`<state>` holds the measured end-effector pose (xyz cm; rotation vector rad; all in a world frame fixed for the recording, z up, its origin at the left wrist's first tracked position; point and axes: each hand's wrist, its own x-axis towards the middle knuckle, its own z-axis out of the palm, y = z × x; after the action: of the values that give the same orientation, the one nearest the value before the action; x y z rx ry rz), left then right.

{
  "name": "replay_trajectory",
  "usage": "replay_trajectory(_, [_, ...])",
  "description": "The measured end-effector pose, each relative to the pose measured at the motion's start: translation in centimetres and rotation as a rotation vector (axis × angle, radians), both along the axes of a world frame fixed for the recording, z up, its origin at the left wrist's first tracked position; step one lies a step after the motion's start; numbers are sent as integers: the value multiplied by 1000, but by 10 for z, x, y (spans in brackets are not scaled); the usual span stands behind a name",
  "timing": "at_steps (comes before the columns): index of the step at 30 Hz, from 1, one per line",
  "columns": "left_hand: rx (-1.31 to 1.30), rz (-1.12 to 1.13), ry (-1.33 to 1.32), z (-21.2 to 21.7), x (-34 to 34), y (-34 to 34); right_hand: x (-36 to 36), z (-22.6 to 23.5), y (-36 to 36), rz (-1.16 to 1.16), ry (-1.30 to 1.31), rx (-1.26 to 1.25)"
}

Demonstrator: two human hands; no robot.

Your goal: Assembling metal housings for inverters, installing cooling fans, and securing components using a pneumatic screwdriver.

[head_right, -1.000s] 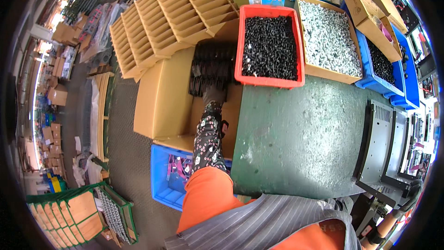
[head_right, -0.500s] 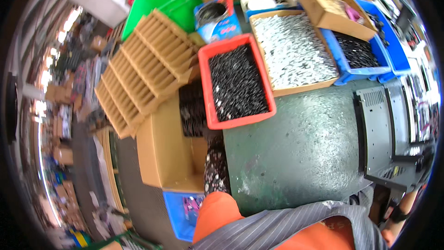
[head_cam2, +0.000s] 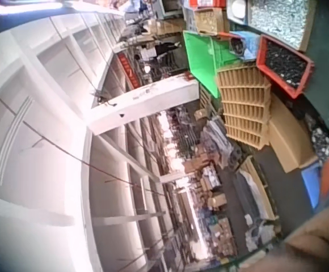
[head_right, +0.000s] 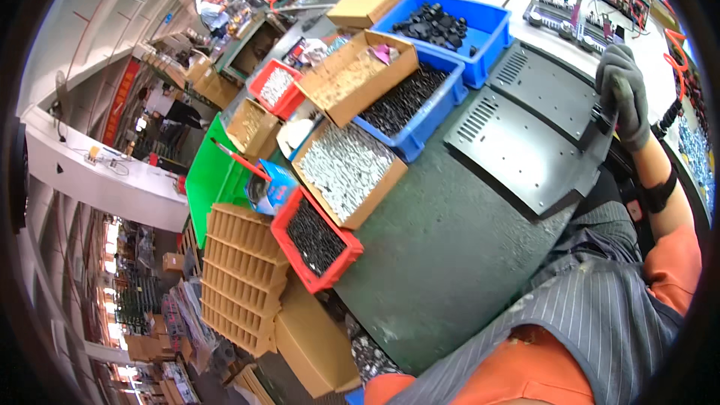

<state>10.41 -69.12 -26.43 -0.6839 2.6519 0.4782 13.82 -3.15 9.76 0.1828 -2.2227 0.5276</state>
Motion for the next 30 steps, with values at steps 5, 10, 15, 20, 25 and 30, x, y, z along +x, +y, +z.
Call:
replay_trajectory(5, [1, -148, -28, 5, -18, 3, 2, -22, 20, -81, 58, 46])
replay_trajectory(10, [51, -68, -88, -20, -13, 5, 19, -57, 44, -71, -142, -157])
replay_trajectory(15, [101, 120, -20, -20, -18, 8, 50, -87, 39, -90, -283, -167])
replay_trajectory(20, [57, 405, 139, -14, -41, -1, 66, -98, 17, -121, -345, -192])
replay_trajectory(25, [243, 547, 341, -60, -68, -12, 66, -98, 3, -148, -369, -200])
replay_trajectory(30, [243, 481, 105, -87, -75, -19, 64, -97, 5, -166, -385, -190])
